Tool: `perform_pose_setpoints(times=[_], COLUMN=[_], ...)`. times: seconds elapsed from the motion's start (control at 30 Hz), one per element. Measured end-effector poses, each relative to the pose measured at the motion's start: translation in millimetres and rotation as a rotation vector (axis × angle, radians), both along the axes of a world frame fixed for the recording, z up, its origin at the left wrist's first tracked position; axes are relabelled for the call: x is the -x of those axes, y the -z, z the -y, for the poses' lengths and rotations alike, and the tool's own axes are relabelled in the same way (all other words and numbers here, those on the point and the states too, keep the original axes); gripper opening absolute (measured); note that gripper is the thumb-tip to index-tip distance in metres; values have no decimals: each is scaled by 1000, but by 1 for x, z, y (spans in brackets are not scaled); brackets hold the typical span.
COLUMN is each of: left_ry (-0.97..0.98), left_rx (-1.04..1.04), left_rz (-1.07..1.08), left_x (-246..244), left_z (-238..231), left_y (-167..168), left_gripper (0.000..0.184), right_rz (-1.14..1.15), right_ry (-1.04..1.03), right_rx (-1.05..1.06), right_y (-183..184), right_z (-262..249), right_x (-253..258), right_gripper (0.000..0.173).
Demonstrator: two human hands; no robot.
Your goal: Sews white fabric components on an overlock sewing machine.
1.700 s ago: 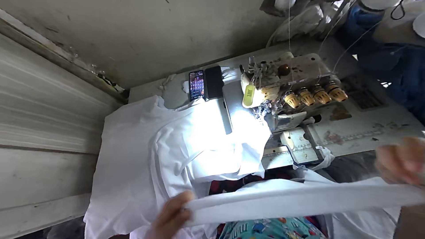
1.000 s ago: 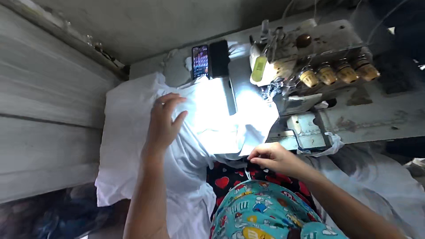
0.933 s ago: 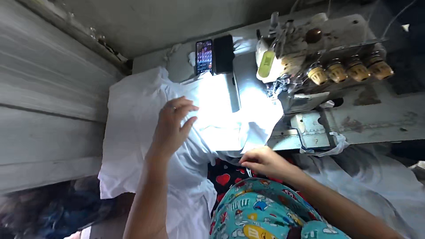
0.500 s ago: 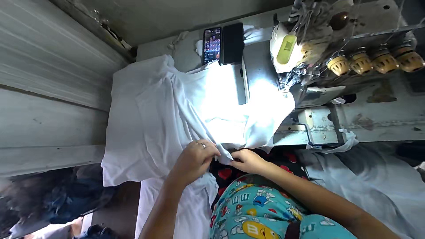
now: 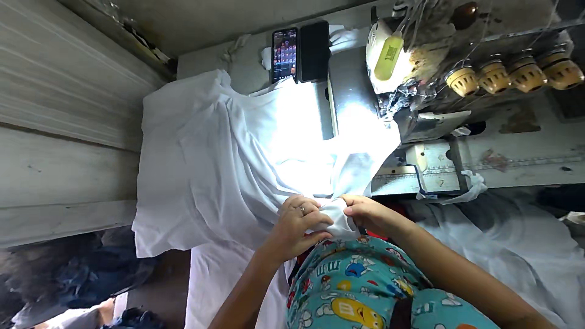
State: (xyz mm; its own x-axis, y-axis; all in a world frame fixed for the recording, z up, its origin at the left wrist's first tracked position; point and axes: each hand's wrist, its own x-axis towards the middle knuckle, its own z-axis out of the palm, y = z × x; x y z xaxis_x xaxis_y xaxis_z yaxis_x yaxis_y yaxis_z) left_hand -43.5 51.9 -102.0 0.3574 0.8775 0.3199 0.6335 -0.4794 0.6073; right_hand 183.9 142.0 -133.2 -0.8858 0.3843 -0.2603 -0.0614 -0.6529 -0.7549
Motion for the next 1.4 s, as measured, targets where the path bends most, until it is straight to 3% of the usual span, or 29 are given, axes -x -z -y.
perform_pose_setpoints(times=[0.07,0.13,0.23,0.3,0.37,0.43,0.57,0.6,0.73,0.83,0.9,0.97,1.03,1.2,1.3,1.4], left_ry=[34,35,-25,-35,-24,-15,31,46,91,130,164,197,195,-177,-284,-278], left_rx=[43,72,136,160,162,153,152,168,217,265,243,198,141,-61,-88,-221], left_rz=[31,97,212,247,263,241,242,269,355,391,343,274,201,-33,-144,-139], left_x=[1,0,-8,-18,-29,-40,-47,-47,-50,-57,-60,-63,-66,-75,-86,-95], left_z=[-5,-13,-28,-40,-50,-57,-64,-65,-69,-71,-74,-79,-88,-137,-159,-164], left_y=[-10,-19,-37,-49,-56,-63,-68,-67,-64,-66,-69,-72,-75,-52,-32,-23], left_gripper=[21,20,20,20,17,15,18,19,23,23,21,20,19,21,37,20], right_rz=[39,103,158,117,77,-16,-213,-245,-270,-354,-482,-482,-392,-190,-136,-99], right_ry=[2,71,280,331,325,299,348,363,355,181,34,-16,68,398,499,587], right_rx=[-103,-366,-753,-822,-814,-703,-291,-249,-73,167,239,231,145,-233,-453,-551], right_y=[-3,-10,-21,-27,-29,-29,-35,-35,-39,-35,-25,-24,-26,-29,-32,-35], right_z=[-1,1,2,-4,-8,-10,-12,-13,-15,-10,-9,-10,-13,-22,-25,-24], right_x=[-4,-11,-20,-24,-24,-22,-23,-25,-31,-30,-29,-32,-38,-59,-67,-75], right_gripper=[14,14,50,75,83,72,11,5,15,32,33,22,14,6,15,13])
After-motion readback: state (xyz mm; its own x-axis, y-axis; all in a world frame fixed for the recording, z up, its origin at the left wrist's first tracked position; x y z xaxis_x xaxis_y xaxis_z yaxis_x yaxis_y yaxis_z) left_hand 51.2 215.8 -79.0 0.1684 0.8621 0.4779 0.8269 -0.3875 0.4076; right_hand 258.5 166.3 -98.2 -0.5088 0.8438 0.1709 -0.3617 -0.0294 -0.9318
